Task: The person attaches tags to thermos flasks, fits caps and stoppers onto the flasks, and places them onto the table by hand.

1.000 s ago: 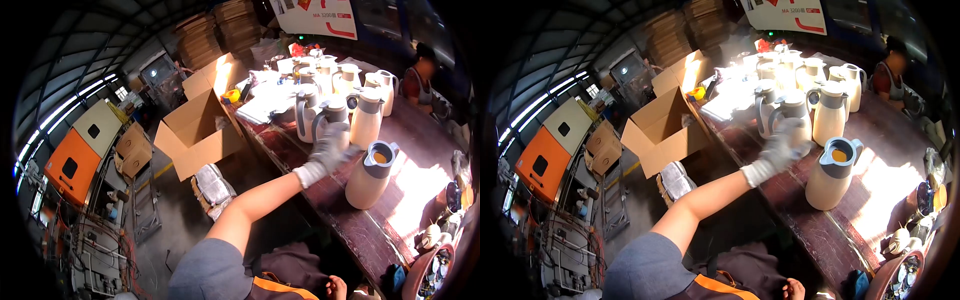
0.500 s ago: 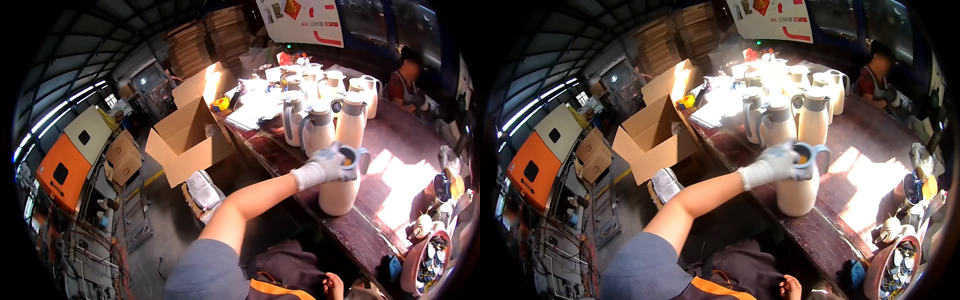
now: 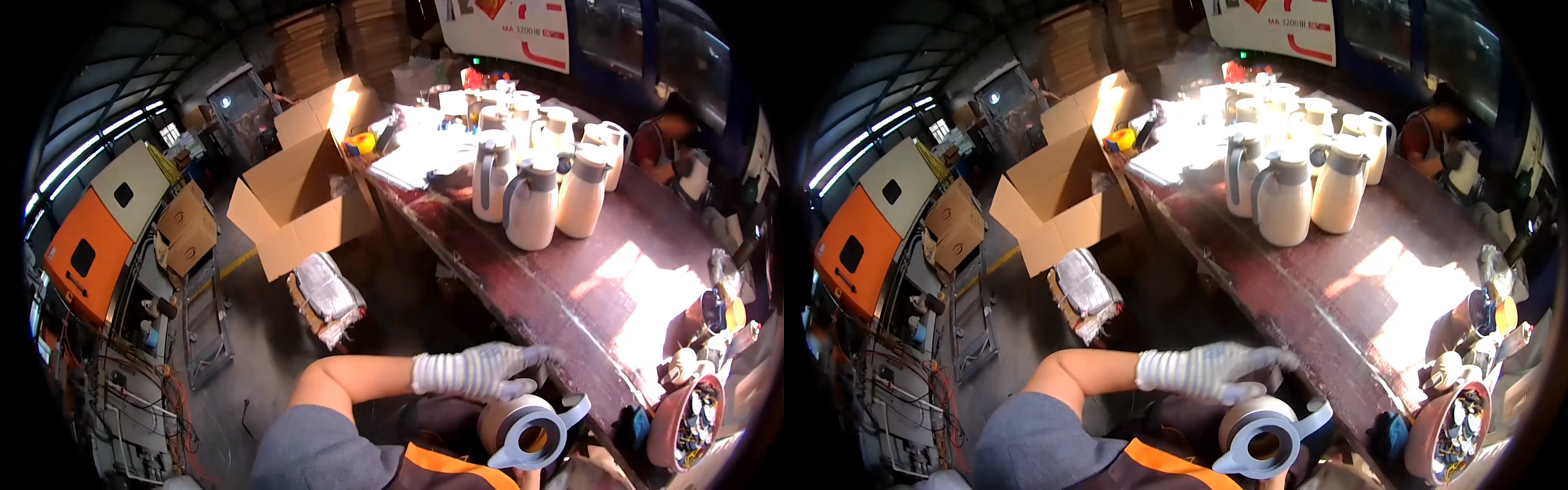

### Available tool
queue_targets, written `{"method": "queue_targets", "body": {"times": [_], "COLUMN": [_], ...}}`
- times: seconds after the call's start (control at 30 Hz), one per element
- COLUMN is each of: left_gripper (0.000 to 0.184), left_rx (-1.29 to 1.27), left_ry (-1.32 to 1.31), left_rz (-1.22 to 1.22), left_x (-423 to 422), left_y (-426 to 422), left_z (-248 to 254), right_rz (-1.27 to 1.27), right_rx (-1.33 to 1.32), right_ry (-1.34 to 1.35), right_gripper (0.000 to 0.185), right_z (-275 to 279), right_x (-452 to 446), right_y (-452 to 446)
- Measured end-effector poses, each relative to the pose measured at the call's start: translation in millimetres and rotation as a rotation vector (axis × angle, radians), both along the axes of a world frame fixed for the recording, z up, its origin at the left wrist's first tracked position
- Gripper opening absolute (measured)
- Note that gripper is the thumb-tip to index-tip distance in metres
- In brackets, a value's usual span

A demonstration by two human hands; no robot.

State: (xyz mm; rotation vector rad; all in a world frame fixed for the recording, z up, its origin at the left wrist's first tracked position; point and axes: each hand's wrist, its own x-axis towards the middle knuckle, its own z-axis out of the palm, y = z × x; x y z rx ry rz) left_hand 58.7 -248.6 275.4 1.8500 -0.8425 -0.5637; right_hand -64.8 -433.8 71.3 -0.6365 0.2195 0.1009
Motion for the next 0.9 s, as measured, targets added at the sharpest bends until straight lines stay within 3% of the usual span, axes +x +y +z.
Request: {"method": "queue_targets", "body": {"times": [0.07, 0.1, 0.13, 0.2, 0.27, 0.33, 0.37, 0.47, 0.5, 0.53, 0.57, 0.67, 0.7, 0.73, 0.8, 0.83, 0.87, 0.9], "left_gripper": [0.062, 0.065, 0.061, 0.046, 0.015, 0.013, 0.013, 0.015, 0.015, 0.016, 0.017, 0.018, 0.029, 0.037, 0.037, 0.033, 0.029, 0.029], "left_rx": [-0.005, -0.132, -0.065, -0.149, -0.212, -0.221, -0.287, -0.232, -0.226, -0.222, -0.273, -0.089, 0.044, 0.082, 0.225, 0.102, 0.149, 0.091], "left_ry": [-0.509, -0.258, 0.071, 0.286, 0.392, 0.227, 0.264, 0.435, 0.414, 0.391, 0.365, 0.320, 0.276, 0.203, 0.327, 0.389, 0.286, 0.349], "left_rz": [-0.115, -0.232, -0.188, -0.279, -0.185, -0.120, -0.046, 0.210, 0.257, 0.301, 0.301, 0.325, 0.275, 0.263, 0.206, 0.223, 0.238, 0.201], "left_x": [21.5, 24.7, 15.7, 7.7, -3.1, -3.0, -0.5, 5.8, 5.5, 5.0, 3.0, -5.7, -12.0, -15.4, -19.6, -22.7, -25.4, -30.8], "left_y": [-5.1, -13.8, -20.4, -32.9, -38.6, -25.8, -21.3, -1.7, 3.5, 7.3, 10.1, 8.6, 9.6, 7.5, 4.5, 3.0, 0.2, 0.5], "left_z": [-33.5, -53.1, -59.1, -66.5, -76.9, -66.2, -76.1, -88.3, -92.6, -98.4, -105.9, -120.9, -94.9, -103.9, -75.1, -91.1, -85.6, -104.8], "right_rz": [0.018, 0.033, 0.052, 0.095, 0.134, 0.153, 0.121, -0.360, -0.433, -0.395, -0.377, -0.316, -0.308, -0.298, -0.286, -0.282, -0.269, -0.270], "right_rx": [-0.106, -0.160, -0.221, -0.350, -0.487, -0.652, -0.738, -0.942, -0.969, -1.082, -1.080, -0.981, -0.968, -0.957, -0.945, -0.945, -0.953, -0.950], "right_ry": [0.019, 0.023, 0.028, 0.032, 0.034, 0.035, 0.055, 0.393, 0.364, 0.592, 0.629, 0.537, 0.529, 0.527, 0.534, 0.539, 0.544, 0.537], "right_gripper": [0.053, 0.051, 0.048, 0.044, 0.040, 0.036, 0.034, 0.030, 0.039, 0.066, 0.066, 0.066, 0.066, 0.066, 0.066, 0.066, 0.066, 0.066], "right_z": [4.2, 3.5, 1.5, -3.9, -10.9, -21.9, -27.8, -10.0, -72.7, 14.7, 30.7, -1.8, -3.8, -4.7, -3.5, -3.6, -1.0, 0.0], "right_x": [-6.3, -9.0, -11.8, -17.7, -24.5, -32.3, -38.9, -73.7, -105.3, -122.8, -117.5, -95.7, -94.3, -95.1, -99.4, -98.7, -97.4, -94.6], "right_y": [7.3, 8.9, 9.9, 8.4, 1.0, -19.0, -36.5, -99.9, -175.6, -157.6, -132.7, -89.0, -83.7, -82.3, -85.0, -86.1, -85.9, -87.0]}}
